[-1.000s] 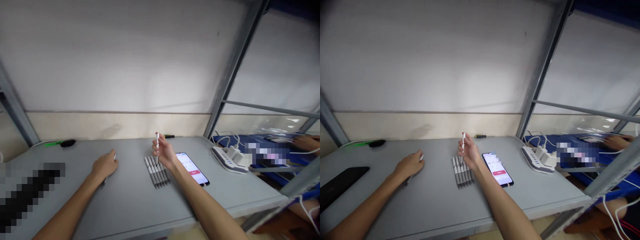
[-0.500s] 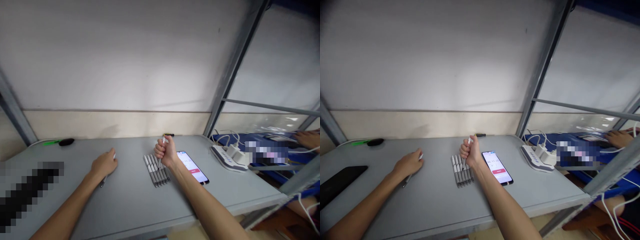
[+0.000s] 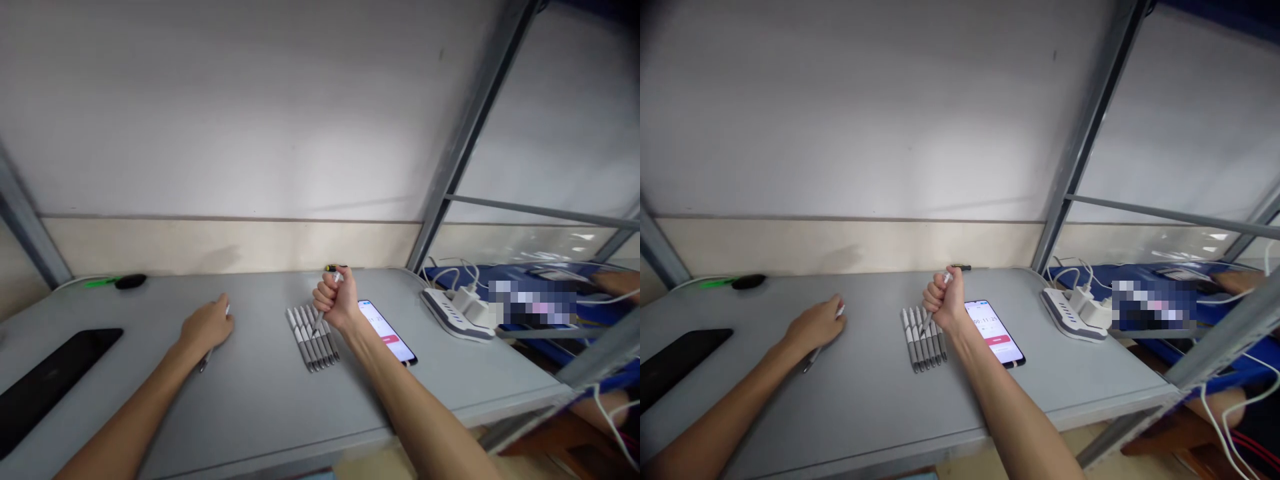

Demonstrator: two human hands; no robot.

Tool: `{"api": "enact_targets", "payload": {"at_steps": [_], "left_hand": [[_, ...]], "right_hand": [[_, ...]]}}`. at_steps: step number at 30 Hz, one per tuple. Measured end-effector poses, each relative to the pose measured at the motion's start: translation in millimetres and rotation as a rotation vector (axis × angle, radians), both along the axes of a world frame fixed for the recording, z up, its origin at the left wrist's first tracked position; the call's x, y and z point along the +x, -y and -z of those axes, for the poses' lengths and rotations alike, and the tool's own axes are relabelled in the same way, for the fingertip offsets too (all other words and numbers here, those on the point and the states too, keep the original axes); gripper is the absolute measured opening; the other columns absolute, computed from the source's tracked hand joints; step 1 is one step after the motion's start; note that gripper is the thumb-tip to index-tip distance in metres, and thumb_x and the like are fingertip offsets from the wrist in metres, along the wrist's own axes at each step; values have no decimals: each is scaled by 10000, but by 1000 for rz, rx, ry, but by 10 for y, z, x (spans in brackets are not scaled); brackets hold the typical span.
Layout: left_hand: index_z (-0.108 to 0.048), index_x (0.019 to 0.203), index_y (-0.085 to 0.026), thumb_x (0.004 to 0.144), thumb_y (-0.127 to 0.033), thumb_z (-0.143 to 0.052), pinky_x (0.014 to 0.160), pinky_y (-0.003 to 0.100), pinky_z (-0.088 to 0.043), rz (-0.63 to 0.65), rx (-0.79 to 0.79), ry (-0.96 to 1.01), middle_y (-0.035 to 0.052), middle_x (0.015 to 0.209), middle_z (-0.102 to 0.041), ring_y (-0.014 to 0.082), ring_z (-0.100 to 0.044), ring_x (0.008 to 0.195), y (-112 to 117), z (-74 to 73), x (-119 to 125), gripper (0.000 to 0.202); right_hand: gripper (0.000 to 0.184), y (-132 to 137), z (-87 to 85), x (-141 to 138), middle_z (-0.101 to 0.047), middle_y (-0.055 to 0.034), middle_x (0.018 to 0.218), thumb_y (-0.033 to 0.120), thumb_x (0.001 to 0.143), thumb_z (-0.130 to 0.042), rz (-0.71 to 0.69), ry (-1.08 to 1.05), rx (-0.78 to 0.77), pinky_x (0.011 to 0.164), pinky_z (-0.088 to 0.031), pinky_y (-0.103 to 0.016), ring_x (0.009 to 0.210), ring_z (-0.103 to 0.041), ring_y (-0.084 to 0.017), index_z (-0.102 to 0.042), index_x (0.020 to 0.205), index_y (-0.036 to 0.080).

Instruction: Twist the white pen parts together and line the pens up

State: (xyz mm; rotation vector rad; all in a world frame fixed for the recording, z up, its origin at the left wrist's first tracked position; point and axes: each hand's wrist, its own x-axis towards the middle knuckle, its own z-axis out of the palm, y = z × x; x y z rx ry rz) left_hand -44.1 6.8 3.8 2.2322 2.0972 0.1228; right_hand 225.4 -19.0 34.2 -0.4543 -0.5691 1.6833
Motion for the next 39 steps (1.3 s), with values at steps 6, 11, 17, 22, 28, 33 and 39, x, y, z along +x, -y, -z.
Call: {"api": "enact_targets", "payload": {"at_steps": [6,11,17,22,28,33,39], "left_hand": [[-517,1026,-219,834,-290,-368,616,328,-433,-4,-5,1,107,1038,-661,268,-639,885,8,-9,1,254],[-524,1020,-216,830,-287,-375,636,335,-440,0,2,7,106,1033,-665,270,-641,892,-6,18,-5,251],[-529,1026,-227,831,-287,-393,624,325,-435,-7,13,33,102,1024,-671,260,-644,865,-1,22,-3,246],[-525,1033,-227,826,-280,-395,622,324,-435,-10,9,24,103,1022,-668,264,-642,876,-2,16,1,250],[-528,1037,-222,833,-286,-385,635,331,-444,0,9,26,104,1038,-663,268,-639,888,9,10,3,257],[-536,1023,-221,830,-285,-389,628,334,-444,-6,15,25,108,1022,-667,270,-640,875,16,7,9,251],[-534,1027,-223,834,-277,-380,626,340,-436,-5,18,27,116,1030,-663,276,-638,872,28,3,13,253]], "right_hand": [[492,3,6,66,-117,90,430,539,822,-430,-8,-55,43,327,-109,-178,388,-70,-67,-239,511,210],[459,-9,23,73,-89,85,422,450,830,-414,-14,-41,34,326,-94,-183,382,-56,-71,-212,496,207],[493,1,19,92,-102,92,430,545,804,-442,-35,-25,42,327,-109,-171,383,-69,-64,-241,511,203],[444,-7,27,91,-102,88,425,473,809,-426,-33,-52,34,330,-100,-180,388,-59,-69,-240,505,208],[456,-8,35,85,-94,90,428,465,822,-434,-40,-40,19,335,-85,-178,390,-53,-66,-228,507,207],[460,-13,40,87,-108,93,435,495,820,-446,-60,-44,26,335,-100,-174,395,-56,-64,-245,523,207],[436,-12,34,87,-101,89,431,460,816,-425,-69,-48,26,338,-93,-179,393,-55,-66,-229,520,207]]}}
